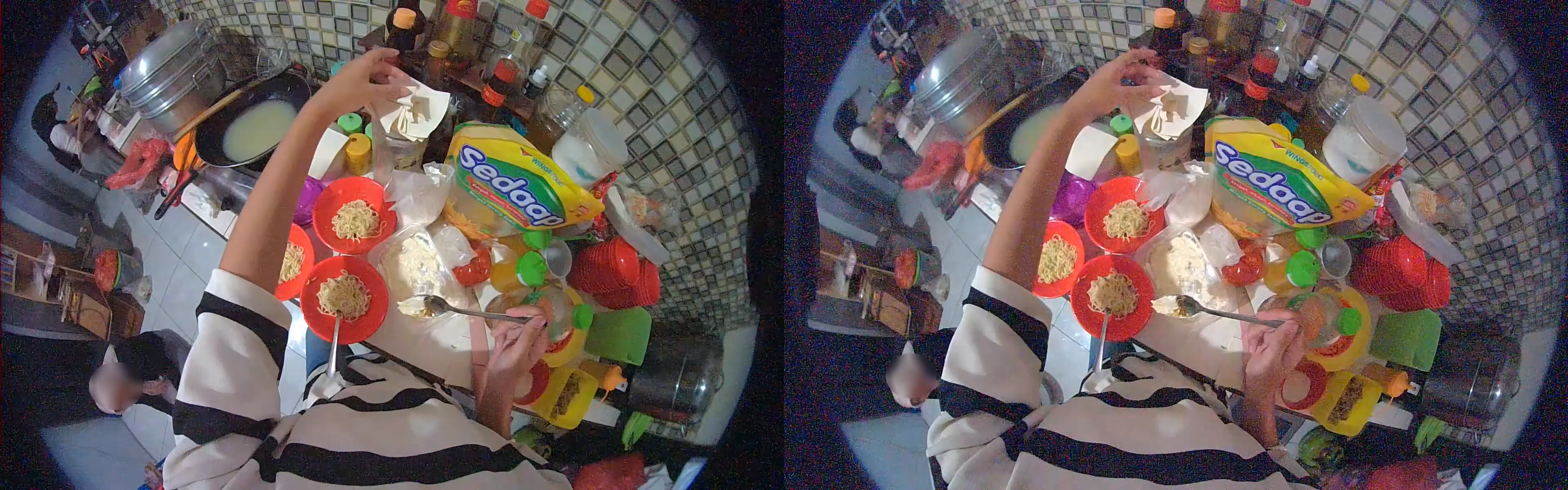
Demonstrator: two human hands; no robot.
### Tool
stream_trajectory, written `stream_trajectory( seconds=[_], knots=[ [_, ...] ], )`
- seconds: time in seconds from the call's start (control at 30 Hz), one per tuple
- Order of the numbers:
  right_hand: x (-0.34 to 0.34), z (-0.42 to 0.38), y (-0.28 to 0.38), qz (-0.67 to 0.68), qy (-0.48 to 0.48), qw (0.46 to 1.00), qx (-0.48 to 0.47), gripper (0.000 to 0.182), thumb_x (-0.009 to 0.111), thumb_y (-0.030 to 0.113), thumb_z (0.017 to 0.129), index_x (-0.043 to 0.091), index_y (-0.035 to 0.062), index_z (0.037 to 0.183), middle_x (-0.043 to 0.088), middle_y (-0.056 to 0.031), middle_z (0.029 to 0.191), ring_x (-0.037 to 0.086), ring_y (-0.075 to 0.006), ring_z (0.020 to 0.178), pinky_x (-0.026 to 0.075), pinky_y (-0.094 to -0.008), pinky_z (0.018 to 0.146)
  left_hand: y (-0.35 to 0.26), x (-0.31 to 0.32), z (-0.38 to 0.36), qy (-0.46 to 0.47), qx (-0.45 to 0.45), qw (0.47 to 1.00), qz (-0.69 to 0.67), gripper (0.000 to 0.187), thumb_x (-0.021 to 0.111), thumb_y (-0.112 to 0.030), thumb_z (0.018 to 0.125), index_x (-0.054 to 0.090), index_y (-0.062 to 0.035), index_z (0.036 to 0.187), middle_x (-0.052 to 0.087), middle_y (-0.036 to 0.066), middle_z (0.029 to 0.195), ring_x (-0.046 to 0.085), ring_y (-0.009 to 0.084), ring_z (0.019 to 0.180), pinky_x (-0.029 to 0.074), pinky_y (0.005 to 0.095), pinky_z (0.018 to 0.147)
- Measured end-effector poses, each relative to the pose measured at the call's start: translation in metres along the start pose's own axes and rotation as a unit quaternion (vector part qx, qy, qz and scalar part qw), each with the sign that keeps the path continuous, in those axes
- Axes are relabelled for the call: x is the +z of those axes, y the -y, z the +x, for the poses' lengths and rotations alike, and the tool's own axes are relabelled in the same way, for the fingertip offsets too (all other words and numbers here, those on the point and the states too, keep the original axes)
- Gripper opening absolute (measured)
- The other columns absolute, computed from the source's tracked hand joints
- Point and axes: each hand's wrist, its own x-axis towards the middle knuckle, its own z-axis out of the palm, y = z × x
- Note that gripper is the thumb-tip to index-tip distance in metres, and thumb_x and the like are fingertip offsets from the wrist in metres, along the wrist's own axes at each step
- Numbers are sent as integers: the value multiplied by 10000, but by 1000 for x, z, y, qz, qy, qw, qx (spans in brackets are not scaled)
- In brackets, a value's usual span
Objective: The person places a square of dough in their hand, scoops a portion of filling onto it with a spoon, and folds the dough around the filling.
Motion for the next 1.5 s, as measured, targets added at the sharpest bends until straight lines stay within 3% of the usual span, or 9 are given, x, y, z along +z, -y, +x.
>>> stream_trajectory(
  seconds=[0.1,0.23,0.33,0.4,0.67,0.77,1.03,1.3,1.5],
  knots=[
    [-5,-2,6,-1,30,999,38,347,312,348,931,442,34,859,371,9,500,322,-67,413,273,-185,411,-3,-1,-5,-42,10,999,-8,515,636,-157,772,394,-31,1209,575,49,1019,517,124,899,425,257,807],
    [-14,0,-8,-38,-9,999,-18,335,334,347,926,448,34,886,399,5,526,347,-67,423,280,-186,414,-13,-12,-24,-129,43,991,17,517,651,-199,754,432,-3,1179,588,85,999,543,135,877,446,269,749],
    [-15,-3,-11,-30,-34,998,-47,308,350,319,925,454,30,900,438,-13,553,379,-70,444,296,-193,425,-50,-17,-72,-174,0,985,-8,429,624,-180,783,465,-30,1152,575,67,1003,535,120,881,439,255,756],
    [-17,-7,-11,-158,7,987,-27,266,339,262,930,441,16,916,476,-43,572,413,-75,474,328,-198,448,-65,-14,-111,-200,-16,975,-94,353,578,-141,818,476,-17,1131,563,53,992,530,113,898,427,248,775],
    [-17,-39,-65,-103,75,992,5,129,335,83,913,398,-13,973,549,-111,681,501,-117,546,418,-235,546,-75,11,-280,-242,-174,947,-121,309,493,-63,851,436,4,1147,554,74,978,519,114,849,417,247,756],
    [-24,-48,-81,-133,110,985,-22,126,338,68,906,382,-14,991,558,-121,732,491,-117,538,419,-236,549,-75,17,-318,-281,-214,930,-101,305,495,-95,855,442,-8,1142,567,61,954,513,100,780,408,233,720],
    [-36,-65,-83,-105,160,976,100,203,408,1,857,344,18,1048,505,-94,780,430,-78,529,363,-183,472,-62,45,-367,-371,-312,863,-140,285,480,-128,874,436,-11,1129,582,69,902,529,108,754,411,225,693],
    [-51,-77,-71,-96,158,971,153,278,456,-8,830,330,37,1073,501,-105,810,449,-90,547,392,-203,488,-81,76,-341,-301,-273,892,-200,285,485,-103,872,420,5,1128,565,72,879,521,105,783,422,232,695],
    [-103,-88,-71,-295,57,954,27,79,454,106,871,464,43,915,479,-8,756,425,-57,570,346,-179,493,-95,97,-341,-232,-260,914,-208,278,476,-79,872,416,9,1128,567,75,880,522,110,809,431,240,704]
  ],
)
